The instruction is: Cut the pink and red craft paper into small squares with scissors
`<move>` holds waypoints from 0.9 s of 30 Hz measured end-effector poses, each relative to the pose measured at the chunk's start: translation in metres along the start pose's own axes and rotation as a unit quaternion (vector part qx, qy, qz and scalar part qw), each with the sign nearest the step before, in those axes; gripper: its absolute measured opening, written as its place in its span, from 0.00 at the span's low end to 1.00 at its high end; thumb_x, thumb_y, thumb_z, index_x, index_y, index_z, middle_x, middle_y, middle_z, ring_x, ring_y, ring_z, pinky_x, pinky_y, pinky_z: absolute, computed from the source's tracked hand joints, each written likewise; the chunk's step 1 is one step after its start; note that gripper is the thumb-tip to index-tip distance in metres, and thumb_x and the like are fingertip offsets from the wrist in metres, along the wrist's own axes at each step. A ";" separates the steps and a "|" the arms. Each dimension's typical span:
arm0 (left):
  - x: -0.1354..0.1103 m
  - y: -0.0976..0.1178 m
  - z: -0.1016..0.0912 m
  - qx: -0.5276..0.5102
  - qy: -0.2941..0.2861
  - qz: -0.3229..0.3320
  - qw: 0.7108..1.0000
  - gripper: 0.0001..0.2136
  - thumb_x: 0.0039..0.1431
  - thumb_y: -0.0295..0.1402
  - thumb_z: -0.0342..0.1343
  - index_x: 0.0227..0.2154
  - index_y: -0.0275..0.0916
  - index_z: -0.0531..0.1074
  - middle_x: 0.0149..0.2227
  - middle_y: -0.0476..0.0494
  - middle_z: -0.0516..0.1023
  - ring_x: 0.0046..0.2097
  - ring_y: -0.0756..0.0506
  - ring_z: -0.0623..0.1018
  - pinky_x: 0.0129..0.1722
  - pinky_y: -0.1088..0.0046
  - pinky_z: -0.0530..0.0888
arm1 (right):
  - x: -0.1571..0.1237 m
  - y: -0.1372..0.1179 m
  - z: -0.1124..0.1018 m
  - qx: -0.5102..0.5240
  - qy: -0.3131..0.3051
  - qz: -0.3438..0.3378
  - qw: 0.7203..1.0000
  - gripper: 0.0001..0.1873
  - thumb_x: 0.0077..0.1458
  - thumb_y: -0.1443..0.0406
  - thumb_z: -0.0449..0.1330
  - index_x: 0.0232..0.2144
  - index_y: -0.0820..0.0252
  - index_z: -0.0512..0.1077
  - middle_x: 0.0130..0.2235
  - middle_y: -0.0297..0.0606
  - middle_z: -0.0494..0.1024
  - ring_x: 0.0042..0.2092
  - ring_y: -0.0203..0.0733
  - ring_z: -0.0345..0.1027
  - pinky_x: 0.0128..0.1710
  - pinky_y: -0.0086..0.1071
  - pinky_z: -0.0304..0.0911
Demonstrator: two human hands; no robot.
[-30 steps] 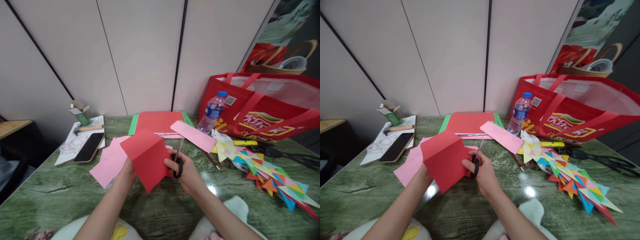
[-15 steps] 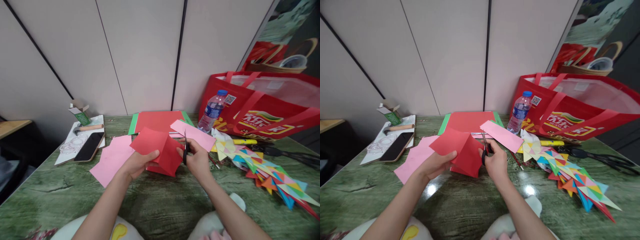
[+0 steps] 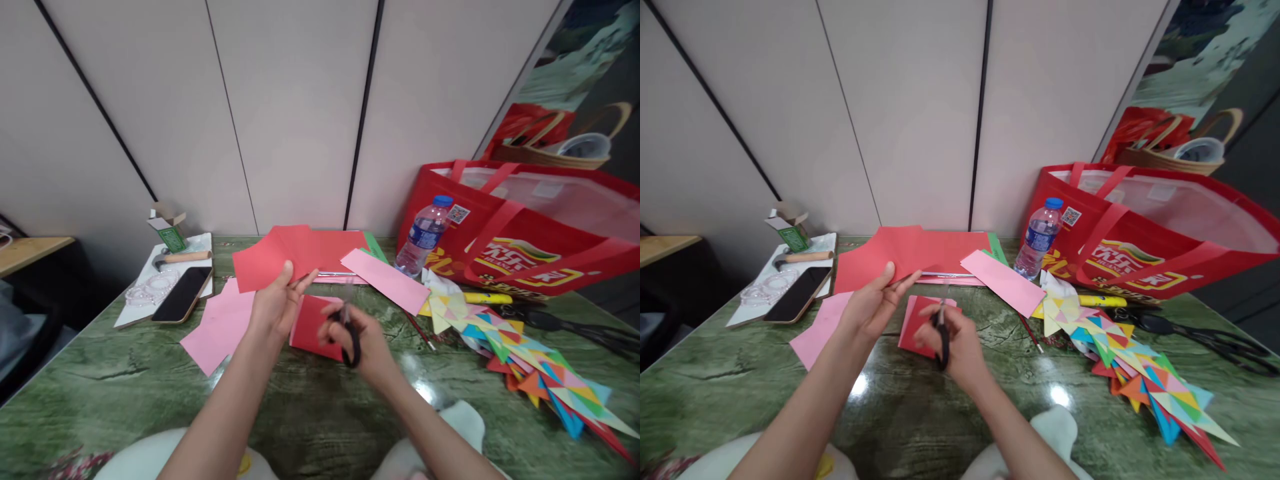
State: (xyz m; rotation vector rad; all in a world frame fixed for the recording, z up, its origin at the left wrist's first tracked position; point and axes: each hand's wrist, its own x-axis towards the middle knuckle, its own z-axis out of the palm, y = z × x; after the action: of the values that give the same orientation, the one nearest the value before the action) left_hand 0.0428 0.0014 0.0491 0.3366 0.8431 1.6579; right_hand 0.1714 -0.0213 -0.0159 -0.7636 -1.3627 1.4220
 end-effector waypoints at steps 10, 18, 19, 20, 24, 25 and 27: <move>-0.022 -0.022 -0.013 0.055 -0.073 0.091 0.992 0.17 0.47 0.28 0.59 0.42 0.37 0.68 0.40 0.41 0.77 0.39 0.44 0.77 0.36 0.68 0.74 | -0.016 -0.002 0.016 0.036 -0.143 0.089 0.985 0.23 0.35 0.54 0.67 0.28 0.61 0.64 0.24 0.28 0.63 0.26 0.31 0.54 0.25 0.26 0.52; -0.028 -0.027 -0.021 0.193 0.025 0.084 0.977 0.18 0.41 0.38 0.62 0.36 0.35 0.71 0.39 0.39 0.76 0.32 0.45 0.77 0.26 0.73 0.73 | -0.019 -0.007 0.016 0.044 -0.114 0.091 0.988 0.22 0.36 0.55 0.67 0.29 0.62 0.65 0.24 0.29 0.62 0.26 0.32 0.54 0.26 0.27 0.51; -0.028 -0.028 -0.023 0.200 0.029 0.092 0.975 0.18 0.41 0.38 0.62 0.35 0.35 0.71 0.39 0.39 0.76 0.33 0.44 0.77 0.29 0.71 0.73 | -0.018 -0.008 0.016 0.045 -0.111 0.093 0.989 0.22 0.36 0.55 0.67 0.30 0.62 0.65 0.25 0.29 0.63 0.27 0.32 0.54 0.26 0.27 0.52; -0.028 -0.029 -0.025 0.205 0.030 0.092 0.974 0.19 0.40 0.39 0.62 0.36 0.35 0.71 0.39 0.38 0.76 0.34 0.44 0.77 0.30 0.70 0.74 | -0.018 -0.010 0.015 0.045 -0.109 0.094 0.989 0.23 0.36 0.55 0.67 0.30 0.62 0.65 0.25 0.29 0.63 0.27 0.33 0.55 0.26 0.27 0.52; -0.027 -0.032 -0.029 0.220 0.030 0.086 0.971 0.20 0.39 0.41 0.62 0.36 0.35 0.71 0.38 0.38 0.77 0.37 0.41 0.77 0.35 0.66 0.74 | -0.017 -0.012 0.015 0.051 -0.098 0.097 0.989 0.23 0.37 0.55 0.67 0.32 0.61 0.64 0.27 0.30 0.64 0.28 0.33 0.56 0.28 0.27 0.52; -0.028 -0.033 -0.029 0.227 0.030 0.092 0.969 0.20 0.39 0.41 0.62 0.35 0.35 0.71 0.39 0.39 0.77 0.38 0.41 0.77 0.37 0.66 0.73 | -0.017 -0.012 0.015 0.054 -0.094 0.096 0.989 0.24 0.37 0.56 0.67 0.33 0.61 0.64 0.27 0.30 0.63 0.28 0.34 0.56 0.28 0.28 0.53; -0.028 -0.035 -0.030 0.242 0.031 0.106 0.964 0.18 0.40 0.41 0.62 0.35 0.37 0.72 0.38 0.40 0.77 0.39 0.41 0.77 0.39 0.65 0.73 | -0.018 -0.012 0.015 0.059 -0.090 0.093 0.990 0.24 0.37 0.56 0.67 0.33 0.61 0.63 0.27 0.30 0.63 0.29 0.34 0.55 0.29 0.28 0.53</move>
State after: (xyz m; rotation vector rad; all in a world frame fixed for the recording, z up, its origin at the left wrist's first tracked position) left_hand 0.0567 -0.0331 0.0102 0.7370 1.2982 1.6476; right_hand 0.1663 -0.0442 -0.0050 -0.7122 -1.3558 1.7382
